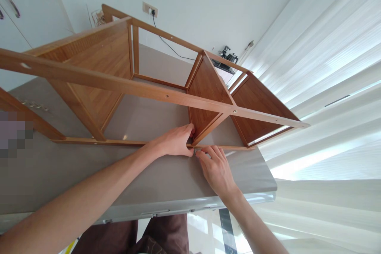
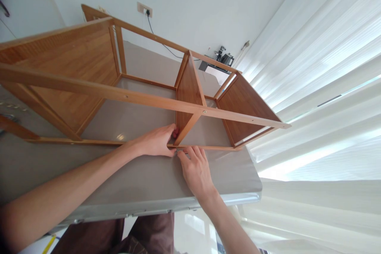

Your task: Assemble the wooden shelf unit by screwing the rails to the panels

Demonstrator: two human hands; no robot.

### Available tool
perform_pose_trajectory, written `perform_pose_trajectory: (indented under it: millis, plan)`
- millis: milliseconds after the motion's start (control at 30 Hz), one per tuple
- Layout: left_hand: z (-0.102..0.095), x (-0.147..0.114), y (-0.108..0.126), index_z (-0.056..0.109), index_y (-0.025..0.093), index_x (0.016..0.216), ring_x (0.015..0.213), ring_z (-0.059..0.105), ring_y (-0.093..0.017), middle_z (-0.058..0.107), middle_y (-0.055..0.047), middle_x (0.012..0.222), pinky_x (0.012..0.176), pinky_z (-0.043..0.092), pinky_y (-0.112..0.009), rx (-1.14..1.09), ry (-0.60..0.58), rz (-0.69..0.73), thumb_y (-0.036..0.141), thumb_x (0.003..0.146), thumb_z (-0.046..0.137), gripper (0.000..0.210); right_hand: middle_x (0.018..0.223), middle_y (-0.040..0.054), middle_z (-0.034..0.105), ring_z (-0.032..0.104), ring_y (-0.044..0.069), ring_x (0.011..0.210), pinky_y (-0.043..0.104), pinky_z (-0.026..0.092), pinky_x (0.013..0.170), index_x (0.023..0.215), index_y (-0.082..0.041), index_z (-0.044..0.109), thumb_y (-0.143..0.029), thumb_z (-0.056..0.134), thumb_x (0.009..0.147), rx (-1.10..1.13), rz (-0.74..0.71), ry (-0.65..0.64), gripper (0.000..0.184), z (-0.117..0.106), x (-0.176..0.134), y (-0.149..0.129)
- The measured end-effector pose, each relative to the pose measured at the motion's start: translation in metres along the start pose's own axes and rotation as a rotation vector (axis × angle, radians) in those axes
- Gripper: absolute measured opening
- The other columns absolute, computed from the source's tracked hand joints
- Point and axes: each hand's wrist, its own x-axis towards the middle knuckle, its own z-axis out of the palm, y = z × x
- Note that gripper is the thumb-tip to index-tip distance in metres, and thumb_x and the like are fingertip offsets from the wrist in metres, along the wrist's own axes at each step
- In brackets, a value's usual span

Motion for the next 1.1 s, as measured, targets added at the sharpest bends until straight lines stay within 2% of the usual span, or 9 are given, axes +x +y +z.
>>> perform_pose_trajectory:
  millis: [133,200,367,600,1100]
  plan:
    - [0.000,0.000,-0.001,0.047,0.024,0.100,0.090,0.067,-0.025,0.067,-0.005,0.106,0.069,0.050,-0.033,-0.003,-0.006,0.011,0.039,0.067,0.071,0.044,0.096,0.0049,0.064,0.058,0.020,0.091,0.035,0.048,0.083,0.096,-0.022,0.069,-0.018,0.053,0.100,0.286,0.152,0.070,0.017,0.012,-0.004,0.003]
    - [0.001,0.000,-0.002,0.047,0.024,0.102,0.089,0.067,-0.026,0.067,-0.005,0.106,0.069,0.050,-0.033,-0.003,-0.005,0.008,0.038,0.067,0.071,0.045,0.098,0.0052,0.063,0.058,0.020,0.094,0.034,0.049,0.084,0.097,-0.023,0.070,-0.021,0.054,0.100,0.361,0.206,0.102,0.016,0.017,-0.007,0.005]
    - [0.001,0.000,-0.001,0.046,0.024,0.100,0.086,0.068,-0.025,0.068,-0.004,0.104,0.065,0.049,-0.032,0.004,0.005,-0.002,0.038,0.067,0.072,0.044,0.100,0.0055,0.063,0.059,0.020,0.097,0.034,0.050,0.088,0.100,-0.024,0.069,-0.022,0.052,0.101,0.404,0.197,0.136,0.018,0.022,-0.013,0.007]
    - [0.002,0.000,-0.001,0.046,0.024,0.099,0.084,0.068,-0.025,0.068,-0.003,0.103,0.061,0.047,-0.033,0.011,0.004,-0.011,0.039,0.067,0.072,0.044,0.099,0.0068,0.061,0.057,0.021,0.095,0.036,0.049,0.084,0.101,-0.023,0.069,-0.019,0.049,0.102,0.272,0.125,0.119,0.020,0.020,-0.014,0.008]
    - [0.002,0.001,-0.002,0.046,0.025,0.102,0.087,0.067,-0.025,0.067,-0.004,0.107,0.068,0.051,-0.034,-0.002,-0.001,-0.007,0.037,0.067,0.072,0.046,0.098,0.0076,0.061,0.052,0.021,0.089,0.034,0.043,0.080,0.103,-0.019,0.067,-0.001,0.051,0.094,-0.054,-0.029,0.113,0.026,0.010,-0.008,0.001]
